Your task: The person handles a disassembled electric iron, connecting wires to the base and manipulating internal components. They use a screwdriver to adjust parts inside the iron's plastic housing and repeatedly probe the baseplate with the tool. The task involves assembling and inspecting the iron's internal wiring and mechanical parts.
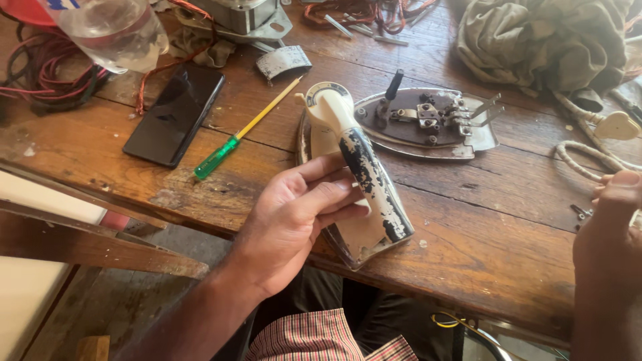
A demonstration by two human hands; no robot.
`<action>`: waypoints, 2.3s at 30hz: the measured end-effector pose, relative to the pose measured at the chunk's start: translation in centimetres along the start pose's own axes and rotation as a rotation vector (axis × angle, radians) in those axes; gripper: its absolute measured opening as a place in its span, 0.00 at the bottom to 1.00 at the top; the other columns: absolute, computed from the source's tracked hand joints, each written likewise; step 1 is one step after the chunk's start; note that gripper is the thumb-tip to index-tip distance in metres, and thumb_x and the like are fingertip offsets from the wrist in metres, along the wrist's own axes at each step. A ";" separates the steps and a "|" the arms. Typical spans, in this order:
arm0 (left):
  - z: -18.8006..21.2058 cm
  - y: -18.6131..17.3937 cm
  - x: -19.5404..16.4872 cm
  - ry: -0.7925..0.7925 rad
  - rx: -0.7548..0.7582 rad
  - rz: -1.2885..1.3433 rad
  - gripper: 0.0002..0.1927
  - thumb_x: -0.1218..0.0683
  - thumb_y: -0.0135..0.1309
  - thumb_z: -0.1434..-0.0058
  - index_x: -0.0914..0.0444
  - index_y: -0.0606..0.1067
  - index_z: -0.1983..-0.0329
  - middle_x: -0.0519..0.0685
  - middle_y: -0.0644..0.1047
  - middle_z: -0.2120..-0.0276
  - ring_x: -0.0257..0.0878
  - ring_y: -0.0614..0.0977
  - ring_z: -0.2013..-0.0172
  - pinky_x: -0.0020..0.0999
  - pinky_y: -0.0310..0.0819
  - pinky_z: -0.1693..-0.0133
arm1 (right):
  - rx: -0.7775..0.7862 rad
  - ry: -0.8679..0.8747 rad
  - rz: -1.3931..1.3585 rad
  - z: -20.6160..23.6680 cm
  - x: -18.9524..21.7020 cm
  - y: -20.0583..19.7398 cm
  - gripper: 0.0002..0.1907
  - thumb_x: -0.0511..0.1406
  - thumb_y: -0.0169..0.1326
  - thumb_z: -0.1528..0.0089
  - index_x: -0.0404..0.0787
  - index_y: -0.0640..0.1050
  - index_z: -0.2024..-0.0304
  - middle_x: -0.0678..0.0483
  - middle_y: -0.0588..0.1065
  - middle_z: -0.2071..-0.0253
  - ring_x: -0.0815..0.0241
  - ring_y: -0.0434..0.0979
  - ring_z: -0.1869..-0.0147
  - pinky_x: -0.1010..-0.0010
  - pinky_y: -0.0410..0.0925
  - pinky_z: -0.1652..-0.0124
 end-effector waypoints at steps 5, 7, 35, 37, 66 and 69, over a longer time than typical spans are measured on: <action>0.3 -0.8 -0.6 0.024 -0.035 0.005 0.20 0.61 0.50 0.32 0.71 0.71 0.38 0.53 0.80 0.50 0.38 0.81 0.49 0.36 0.78 0.44 | 0.007 -0.020 0.047 -0.1 -1.0 0.3 0.25 0.48 0.39 0.19 0.32 0.74 0.52 0.56 0.71 0.60 0.65 0.69 0.59 0.73 0.64 0.58; 0.4 -0.8 -0.8 0.024 -0.029 0.019 0.20 0.61 0.50 0.33 0.71 0.72 0.38 0.53 0.80 0.50 0.39 0.81 0.48 0.37 0.78 0.44 | 0.010 -0.100 0.074 0.0 -0.8 0.4 0.25 0.47 0.38 0.19 0.31 0.74 0.53 0.53 0.72 0.61 0.65 0.71 0.58 0.74 0.66 0.56; -2.7 3.8 -11.0 0.092 0.176 0.142 0.14 0.52 0.48 0.23 0.68 0.72 0.46 0.51 0.80 0.59 0.29 0.77 0.72 0.17 0.63 0.80 | -0.069 -0.361 -0.029 0.4 4.4 -0.9 0.07 0.29 0.45 0.24 0.33 0.73 0.57 0.51 0.76 0.60 0.55 0.72 0.33 0.66 0.67 0.39; -2.9 4.0 -10.9 0.069 0.175 0.186 0.14 0.53 0.47 0.24 0.67 0.72 0.44 0.51 0.80 0.58 0.28 0.78 0.69 0.17 0.63 0.80 | -0.084 -0.257 -0.101 0.3 3.5 -1.1 0.06 0.29 0.48 0.24 0.32 0.72 0.47 0.52 0.75 0.60 0.60 0.74 0.47 0.72 0.67 0.47; -1.5 2.3 -0.5 -0.006 0.046 -0.002 0.14 0.54 0.47 0.28 0.67 0.72 0.44 0.52 0.81 0.58 0.39 0.85 0.61 0.28 0.78 0.70 | -0.116 -0.391 0.075 0.5 6.4 -1.5 0.07 0.25 0.55 0.24 0.30 0.74 0.45 0.51 0.78 0.66 0.70 0.74 0.68 0.82 0.64 0.64; -1.7 1.9 -0.4 0.000 0.039 -0.004 0.15 0.54 0.48 0.28 0.68 0.72 0.44 0.53 0.81 0.58 0.40 0.85 0.60 0.29 0.80 0.69 | -0.090 -0.377 -0.034 0.6 5.7 -1.4 0.07 0.25 0.54 0.25 0.30 0.72 0.45 0.52 0.77 0.64 0.71 0.76 0.65 0.83 0.67 0.62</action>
Point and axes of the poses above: each hand's wrist, its own z-axis away from the middle knuckle, its own y-axis out of the palm, x = y × z, the point moved 7 cm from there along -z, towards the middle knuckle
